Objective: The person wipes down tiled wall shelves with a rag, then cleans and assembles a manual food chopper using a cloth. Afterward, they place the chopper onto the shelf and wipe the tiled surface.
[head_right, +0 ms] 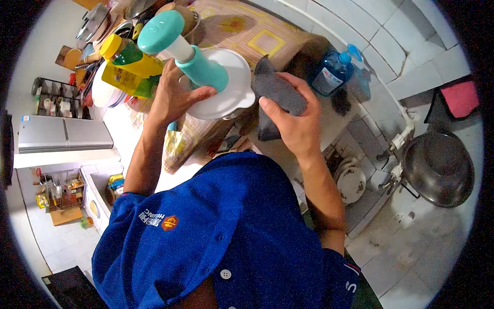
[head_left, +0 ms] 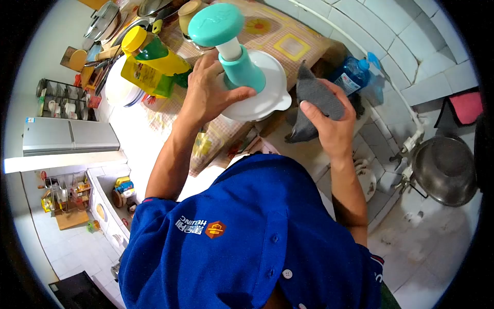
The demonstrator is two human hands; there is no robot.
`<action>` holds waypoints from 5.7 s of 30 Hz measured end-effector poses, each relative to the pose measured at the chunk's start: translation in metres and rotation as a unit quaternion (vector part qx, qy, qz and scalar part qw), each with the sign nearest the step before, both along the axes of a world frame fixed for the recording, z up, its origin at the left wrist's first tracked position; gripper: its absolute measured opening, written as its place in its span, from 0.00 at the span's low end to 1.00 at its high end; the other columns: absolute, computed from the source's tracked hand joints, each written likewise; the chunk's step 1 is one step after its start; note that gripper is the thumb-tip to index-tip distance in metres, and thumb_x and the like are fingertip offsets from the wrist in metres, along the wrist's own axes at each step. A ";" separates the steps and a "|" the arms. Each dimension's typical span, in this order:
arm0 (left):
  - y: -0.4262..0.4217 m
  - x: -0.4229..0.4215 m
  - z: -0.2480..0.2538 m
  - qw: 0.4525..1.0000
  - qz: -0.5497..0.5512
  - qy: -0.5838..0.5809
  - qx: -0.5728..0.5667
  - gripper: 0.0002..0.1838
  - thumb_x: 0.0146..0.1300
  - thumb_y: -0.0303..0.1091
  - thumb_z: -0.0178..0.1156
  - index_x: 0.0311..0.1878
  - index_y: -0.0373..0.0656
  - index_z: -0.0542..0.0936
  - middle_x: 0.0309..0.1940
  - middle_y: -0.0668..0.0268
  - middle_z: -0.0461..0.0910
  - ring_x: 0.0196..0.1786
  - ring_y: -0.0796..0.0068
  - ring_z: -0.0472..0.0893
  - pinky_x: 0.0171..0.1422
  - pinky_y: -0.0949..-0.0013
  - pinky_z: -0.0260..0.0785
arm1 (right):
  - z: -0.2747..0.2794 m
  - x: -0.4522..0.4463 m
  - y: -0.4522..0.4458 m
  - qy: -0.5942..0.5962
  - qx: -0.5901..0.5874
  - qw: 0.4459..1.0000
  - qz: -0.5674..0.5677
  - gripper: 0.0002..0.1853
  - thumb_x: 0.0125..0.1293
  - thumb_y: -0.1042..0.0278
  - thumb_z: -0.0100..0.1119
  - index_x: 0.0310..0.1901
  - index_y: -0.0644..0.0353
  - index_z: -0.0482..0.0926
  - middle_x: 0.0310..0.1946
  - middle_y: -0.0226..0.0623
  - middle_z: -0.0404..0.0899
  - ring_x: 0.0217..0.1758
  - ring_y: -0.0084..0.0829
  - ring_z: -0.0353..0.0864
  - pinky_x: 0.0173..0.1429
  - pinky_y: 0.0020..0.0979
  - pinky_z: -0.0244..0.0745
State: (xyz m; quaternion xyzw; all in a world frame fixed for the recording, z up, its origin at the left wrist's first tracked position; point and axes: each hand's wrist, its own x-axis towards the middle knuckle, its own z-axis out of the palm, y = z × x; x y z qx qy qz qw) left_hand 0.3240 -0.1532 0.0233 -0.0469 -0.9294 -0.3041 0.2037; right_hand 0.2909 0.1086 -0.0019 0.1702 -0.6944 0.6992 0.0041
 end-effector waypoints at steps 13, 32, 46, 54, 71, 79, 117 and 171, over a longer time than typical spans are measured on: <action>-0.009 0.006 -0.020 0.997 -0.048 -0.011 0.054 0.37 0.50 0.52 0.73 0.61 0.42 0.78 0.64 0.48 0.70 0.68 0.45 0.64 0.74 0.48 0.56 | 0.011 -0.014 -0.068 0.249 0.204 0.947 -0.008 0.22 0.58 0.66 0.70 0.53 0.62 0.79 0.49 0.48 0.82 0.53 0.46 0.82 0.58 0.37 0.75; -0.012 0.005 -0.034 0.998 -0.022 0.049 0.016 0.39 0.49 0.56 0.74 0.61 0.44 0.78 0.65 0.46 0.69 0.67 0.40 0.66 0.70 0.47 0.62 | -0.008 0.015 -0.039 0.115 0.161 0.976 -0.094 0.22 0.59 0.67 0.72 0.54 0.62 0.79 0.50 0.42 0.83 0.51 0.34 0.82 0.56 0.33 0.76; -0.011 0.004 -0.033 0.999 -0.012 0.034 -0.010 0.37 0.52 0.56 0.72 0.61 0.44 0.78 0.65 0.47 0.70 0.67 0.42 0.67 0.71 0.47 0.61 | 0.008 0.009 -0.031 0.227 0.265 0.937 0.024 0.27 0.50 0.77 0.73 0.55 0.60 0.79 0.50 0.44 0.82 0.52 0.44 0.82 0.56 0.36 0.77; -0.006 0.006 -0.030 1.000 -0.006 0.015 0.002 0.36 0.54 0.54 0.71 0.62 0.43 0.77 0.65 0.49 0.70 0.68 0.44 0.66 0.72 0.48 0.58 | -0.016 -0.005 -0.013 -0.138 -0.154 0.977 -0.055 0.18 0.58 0.77 0.69 0.51 0.64 0.81 0.44 0.33 0.84 0.45 0.28 0.83 0.52 0.30 0.77; -0.003 0.005 -0.024 1.000 -0.013 0.011 0.014 0.37 0.53 0.58 0.71 0.61 0.42 0.78 0.64 0.47 0.70 0.67 0.43 0.65 0.72 0.46 0.58 | 0.028 0.003 -0.032 0.155 0.468 0.870 0.014 0.32 0.57 0.38 0.66 0.47 0.63 0.81 0.39 0.52 0.84 0.44 0.52 0.84 0.50 0.47 0.78; -0.035 0.000 -0.039 0.995 -0.092 -0.009 0.037 0.31 0.65 0.58 0.62 0.64 0.48 0.78 0.67 0.44 0.66 0.69 0.41 0.64 0.73 0.45 0.57 | -0.003 -0.020 -0.031 -0.148 0.192 0.965 0.102 0.25 0.63 0.51 0.65 0.40 0.73 0.81 0.35 0.47 0.85 0.35 0.36 0.84 0.42 0.36 0.76; -0.028 -0.044 -0.024 0.984 -0.108 -0.137 -0.026 0.55 0.40 0.71 0.72 0.66 0.39 0.73 0.57 0.34 0.70 0.63 0.34 0.70 0.69 0.48 0.65 | -0.003 -0.009 -0.039 -0.277 -0.028 0.956 0.090 0.11 0.62 0.64 0.66 0.35 0.65 0.80 0.31 0.34 0.82 0.30 0.22 0.79 0.35 0.25 0.74; -0.047 -0.002 -0.029 0.959 -0.112 -0.078 0.250 0.59 0.37 0.46 0.78 0.71 0.28 0.59 0.59 0.51 0.73 0.62 0.61 0.74 0.69 0.61 0.65 | 0.003 -0.005 -0.019 -0.214 -0.341 0.914 -0.056 0.18 0.72 0.56 0.58 0.53 0.60 0.77 0.48 0.39 0.82 0.48 0.35 0.83 0.54 0.38 0.79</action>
